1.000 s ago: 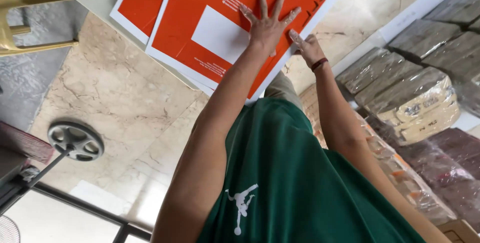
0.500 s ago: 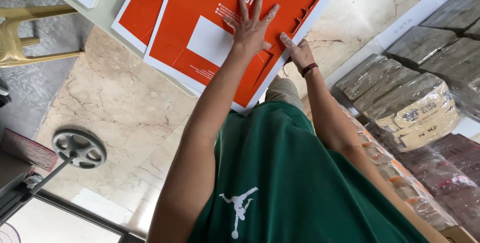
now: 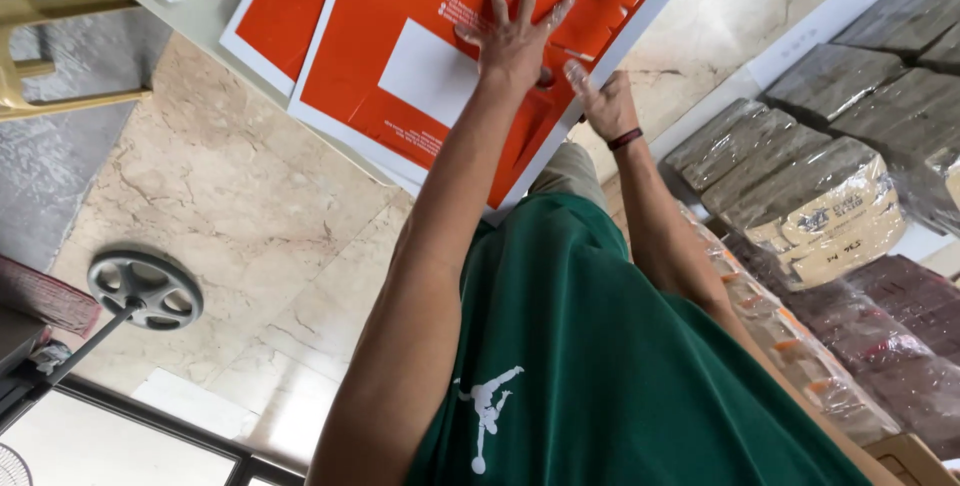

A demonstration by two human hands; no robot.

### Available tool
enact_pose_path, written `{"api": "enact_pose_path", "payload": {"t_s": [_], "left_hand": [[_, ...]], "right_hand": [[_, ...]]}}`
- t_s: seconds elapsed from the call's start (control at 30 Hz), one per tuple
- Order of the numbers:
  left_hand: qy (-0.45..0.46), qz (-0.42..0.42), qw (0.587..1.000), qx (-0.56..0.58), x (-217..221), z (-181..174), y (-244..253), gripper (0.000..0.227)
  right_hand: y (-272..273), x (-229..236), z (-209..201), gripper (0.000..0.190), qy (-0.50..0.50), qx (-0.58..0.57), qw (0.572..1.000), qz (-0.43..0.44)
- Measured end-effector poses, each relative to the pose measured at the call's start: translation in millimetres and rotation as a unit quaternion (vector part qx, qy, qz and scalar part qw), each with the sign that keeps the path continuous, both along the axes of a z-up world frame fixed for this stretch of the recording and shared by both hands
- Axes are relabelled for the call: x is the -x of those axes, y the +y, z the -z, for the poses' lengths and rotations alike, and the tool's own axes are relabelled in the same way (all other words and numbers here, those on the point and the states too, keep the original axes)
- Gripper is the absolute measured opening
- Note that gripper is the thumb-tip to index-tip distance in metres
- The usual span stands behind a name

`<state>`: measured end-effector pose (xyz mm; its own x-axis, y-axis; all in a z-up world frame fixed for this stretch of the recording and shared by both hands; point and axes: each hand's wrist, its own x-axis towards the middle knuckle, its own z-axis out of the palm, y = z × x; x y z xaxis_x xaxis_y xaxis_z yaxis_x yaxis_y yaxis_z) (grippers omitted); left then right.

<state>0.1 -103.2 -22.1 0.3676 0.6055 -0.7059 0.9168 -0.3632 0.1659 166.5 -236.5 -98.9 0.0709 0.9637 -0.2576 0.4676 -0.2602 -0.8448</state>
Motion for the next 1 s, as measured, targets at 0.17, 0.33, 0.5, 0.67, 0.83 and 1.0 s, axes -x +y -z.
{"api": "enact_pose_path", "payload": {"t_s": [0.17,0.33,0.5,0.67,0.83,1.0], "left_hand": [[-0.146,0.000,0.989,0.012,33,9,11,0.099],[0.004,0.003,1.000,-0.016,51,9,-26,0.119],[-0.002,-0.033,0.999,-0.025,48,3,-29,0.114],[0.005,-0.026,0.999,-0.025,49,9,-28,0.114],[-0.021,0.005,1.000,-0.010,64,9,-24,0.104],[-0.090,0.018,0.996,0.022,119,-8,-50,0.094]], "right_hand": [[10,12,-29,0.076,0.158,0.183,0.957,0.160],[11,28,-39,0.049,0.146,0.190,0.959,0.148],[-8,32,-18,0.055,0.160,0.010,0.986,0.056],[-15,25,-34,0.063,0.197,0.071,0.968,0.140],[-1,22,-30,0.050,0.227,0.236,0.917,0.229],[-50,67,-14,0.043,0.302,0.323,0.852,0.282]]}}
